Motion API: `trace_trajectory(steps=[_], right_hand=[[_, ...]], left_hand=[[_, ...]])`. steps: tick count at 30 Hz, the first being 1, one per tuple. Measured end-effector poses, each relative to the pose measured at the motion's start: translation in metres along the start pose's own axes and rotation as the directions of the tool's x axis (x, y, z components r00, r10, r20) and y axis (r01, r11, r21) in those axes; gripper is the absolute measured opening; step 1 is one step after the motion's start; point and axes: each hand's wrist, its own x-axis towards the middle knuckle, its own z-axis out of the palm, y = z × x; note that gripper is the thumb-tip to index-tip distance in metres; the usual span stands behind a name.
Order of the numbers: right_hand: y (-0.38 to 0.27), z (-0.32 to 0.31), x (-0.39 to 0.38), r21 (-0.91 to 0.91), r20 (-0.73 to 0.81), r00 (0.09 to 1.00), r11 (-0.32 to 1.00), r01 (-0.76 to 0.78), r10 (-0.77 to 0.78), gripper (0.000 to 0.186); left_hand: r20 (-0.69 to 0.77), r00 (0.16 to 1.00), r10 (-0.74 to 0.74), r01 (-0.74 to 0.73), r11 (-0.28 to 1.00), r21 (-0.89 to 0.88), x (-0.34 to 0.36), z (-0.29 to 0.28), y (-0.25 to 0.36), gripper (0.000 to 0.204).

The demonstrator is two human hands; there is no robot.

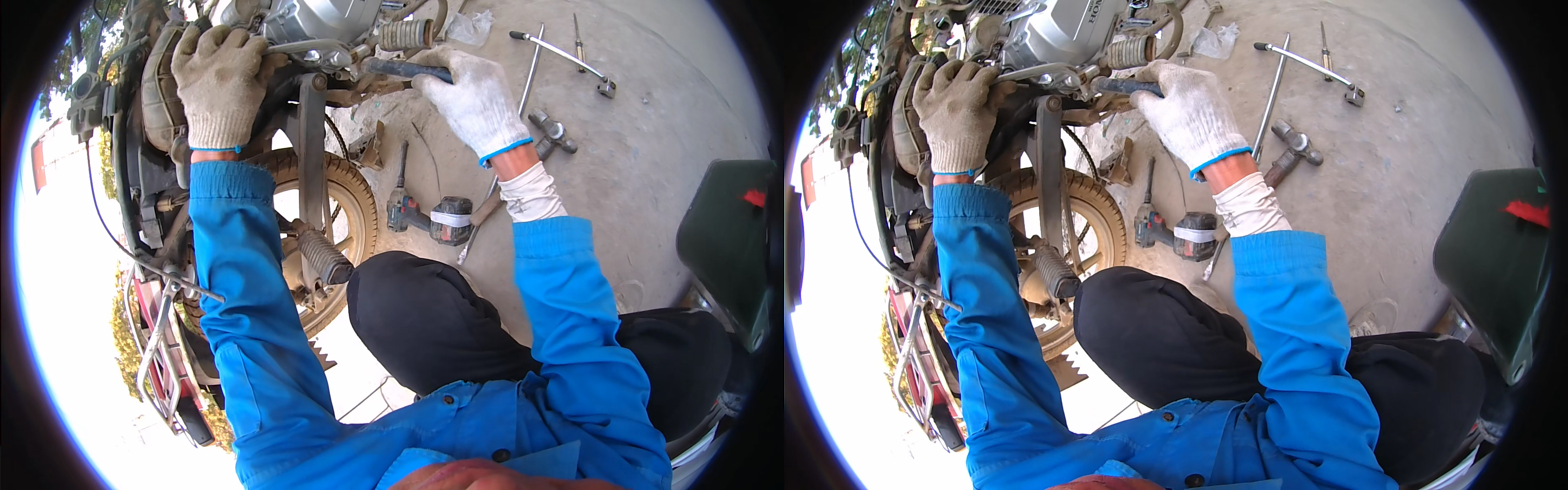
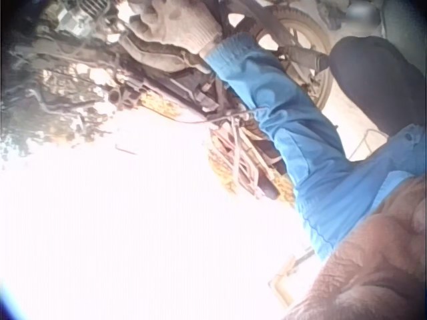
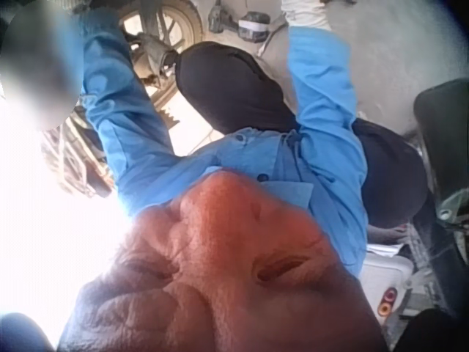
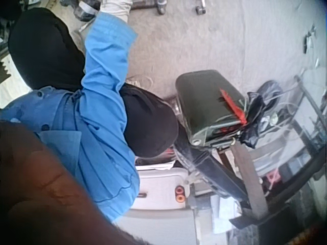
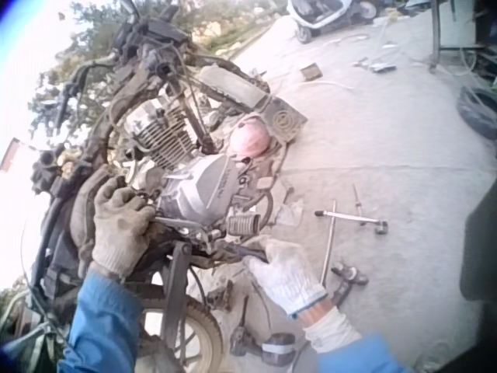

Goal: The person kneels beside a motorcycle and uses a hammer and wrench to adjust and tighten components near the engine and frame. They repeatedly strike parts with the hammer and use the wrench to turn fasteners.

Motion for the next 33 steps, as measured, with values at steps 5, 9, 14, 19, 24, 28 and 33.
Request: trace_trajectory(steps=[5, 9, 14, 19, 24, 28, 33], right_hand=[[-0.002, 0.006, -0.007, 0.071, 0.001, 0.987, 0.985, -0.159, 0.159, 0.035], [-0.006, 0.005, -0.011, 0.175, -0.003, 0.987, 0.972, -0.158, 0.161, 0.034], [-0.013, 0.006, -0.015, 0.209, -0.008, 0.964, 0.943, -0.259, 0.266, 0.033], [-0.014, 0.004, -0.009, 0.283, -0.075, 0.956, 0.925, -0.253, 0.284, 0.035], [-0.007, 0.006, -0.001, 0.205, -0.007, 0.978, 0.957, -0.204, 0.210, 0.039], [-0.008, 0.002, 0.006, 0.163, 0.034, 0.979, 0.966, -0.203, 0.200, 0.038], [-0.015, -0.001, 0.012, 0.151, 0.056, 0.976, 0.964, -0.219, 0.212, 0.034]], left_hand=[[-0.025, 1.000, -0.017, 0.019, 0.999, 0.049, -0.001, -0.001, 0.009, 0.026], [-0.088, 0.995, 0.036, -0.029, 0.997, 0.072, 0.002, -0.005, 0.009, 0.025], [-0.147, 0.989, 0.014, -0.023, 0.998, -0.064, 0.004, -0.011, 0.010, 0.011], [-0.143, 0.987, -0.067, 0.056, 0.996, -0.075, 0.000, -0.009, 0.012, 0.004], [-0.338, 0.934, -0.118, 0.068, 0.985, -0.156, -0.008, 0.001, 0.007, 0.004], [-0.286, 0.952, -0.103, 0.065, 0.988, -0.139, -0.008, 0.007, 0.003, 0.004], [-0.268, 0.955, -0.128, 0.084, 0.982, -0.169, -0.006, 0.008, 0.006, 0.004]])
